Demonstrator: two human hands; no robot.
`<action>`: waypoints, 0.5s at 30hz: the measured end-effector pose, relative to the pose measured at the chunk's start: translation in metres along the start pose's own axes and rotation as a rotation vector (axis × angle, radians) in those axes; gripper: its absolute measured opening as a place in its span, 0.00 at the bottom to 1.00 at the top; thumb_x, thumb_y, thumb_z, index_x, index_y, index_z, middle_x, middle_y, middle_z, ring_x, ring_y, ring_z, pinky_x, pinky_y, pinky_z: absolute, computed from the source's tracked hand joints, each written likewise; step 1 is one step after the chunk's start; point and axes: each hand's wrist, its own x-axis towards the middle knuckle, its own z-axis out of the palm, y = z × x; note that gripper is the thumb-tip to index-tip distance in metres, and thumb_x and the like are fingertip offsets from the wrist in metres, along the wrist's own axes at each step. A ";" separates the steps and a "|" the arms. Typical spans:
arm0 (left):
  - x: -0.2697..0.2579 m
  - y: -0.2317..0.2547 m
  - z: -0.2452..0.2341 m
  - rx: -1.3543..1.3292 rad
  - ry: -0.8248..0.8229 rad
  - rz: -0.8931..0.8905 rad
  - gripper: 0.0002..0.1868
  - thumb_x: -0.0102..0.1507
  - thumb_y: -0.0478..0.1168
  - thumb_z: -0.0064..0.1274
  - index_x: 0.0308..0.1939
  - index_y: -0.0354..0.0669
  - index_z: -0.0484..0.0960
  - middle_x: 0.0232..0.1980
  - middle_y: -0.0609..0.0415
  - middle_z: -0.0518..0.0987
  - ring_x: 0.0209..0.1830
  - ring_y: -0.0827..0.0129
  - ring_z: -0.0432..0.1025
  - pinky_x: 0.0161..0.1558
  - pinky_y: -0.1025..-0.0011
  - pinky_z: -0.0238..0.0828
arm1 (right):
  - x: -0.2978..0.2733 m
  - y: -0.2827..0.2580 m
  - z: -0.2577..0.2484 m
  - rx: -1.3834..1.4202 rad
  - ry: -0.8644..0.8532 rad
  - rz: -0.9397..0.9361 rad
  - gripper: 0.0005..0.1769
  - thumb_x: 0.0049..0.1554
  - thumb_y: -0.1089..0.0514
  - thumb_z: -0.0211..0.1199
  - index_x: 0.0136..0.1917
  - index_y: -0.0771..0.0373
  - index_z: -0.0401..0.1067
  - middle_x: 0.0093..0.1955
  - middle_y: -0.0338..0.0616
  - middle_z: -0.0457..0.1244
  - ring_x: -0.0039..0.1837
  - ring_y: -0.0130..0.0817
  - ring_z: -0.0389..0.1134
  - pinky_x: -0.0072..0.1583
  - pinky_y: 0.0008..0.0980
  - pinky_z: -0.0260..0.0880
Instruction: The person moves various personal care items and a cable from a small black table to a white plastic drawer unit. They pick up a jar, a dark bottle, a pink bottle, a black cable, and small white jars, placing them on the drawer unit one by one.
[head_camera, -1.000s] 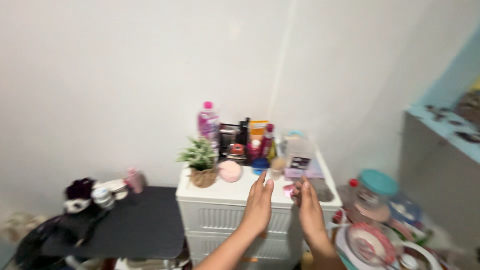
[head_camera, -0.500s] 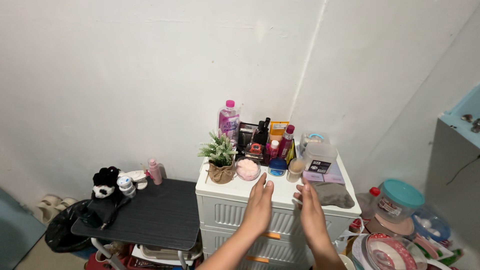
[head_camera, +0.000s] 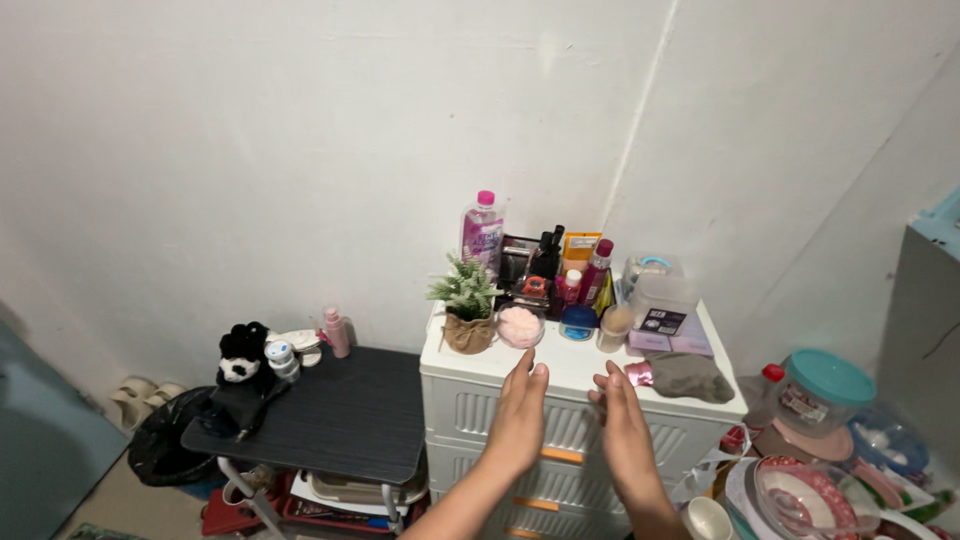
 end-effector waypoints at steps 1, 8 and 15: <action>-0.002 0.000 -0.004 0.005 -0.002 -0.003 0.40 0.69 0.63 0.30 0.76 0.39 0.59 0.76 0.40 0.62 0.78 0.52 0.57 0.74 0.62 0.50 | -0.003 0.001 0.004 -0.007 0.006 -0.006 0.39 0.65 0.34 0.37 0.79 0.58 0.55 0.70 0.49 0.62 0.67 0.39 0.63 0.69 0.38 0.61; -0.018 0.001 -0.049 0.006 -0.047 -0.043 0.40 0.69 0.64 0.28 0.77 0.42 0.58 0.78 0.42 0.60 0.79 0.52 0.54 0.74 0.62 0.47 | -0.035 0.004 0.040 -0.072 0.069 -0.009 0.39 0.64 0.33 0.37 0.79 0.58 0.57 0.70 0.50 0.63 0.67 0.41 0.65 0.66 0.40 0.62; -0.037 -0.004 -0.122 0.022 -0.029 -0.041 0.41 0.68 0.65 0.27 0.77 0.43 0.58 0.77 0.42 0.62 0.78 0.53 0.56 0.74 0.63 0.49 | -0.070 -0.007 0.105 -0.105 0.038 -0.005 0.40 0.64 0.32 0.36 0.79 0.57 0.56 0.71 0.48 0.62 0.69 0.39 0.64 0.67 0.41 0.63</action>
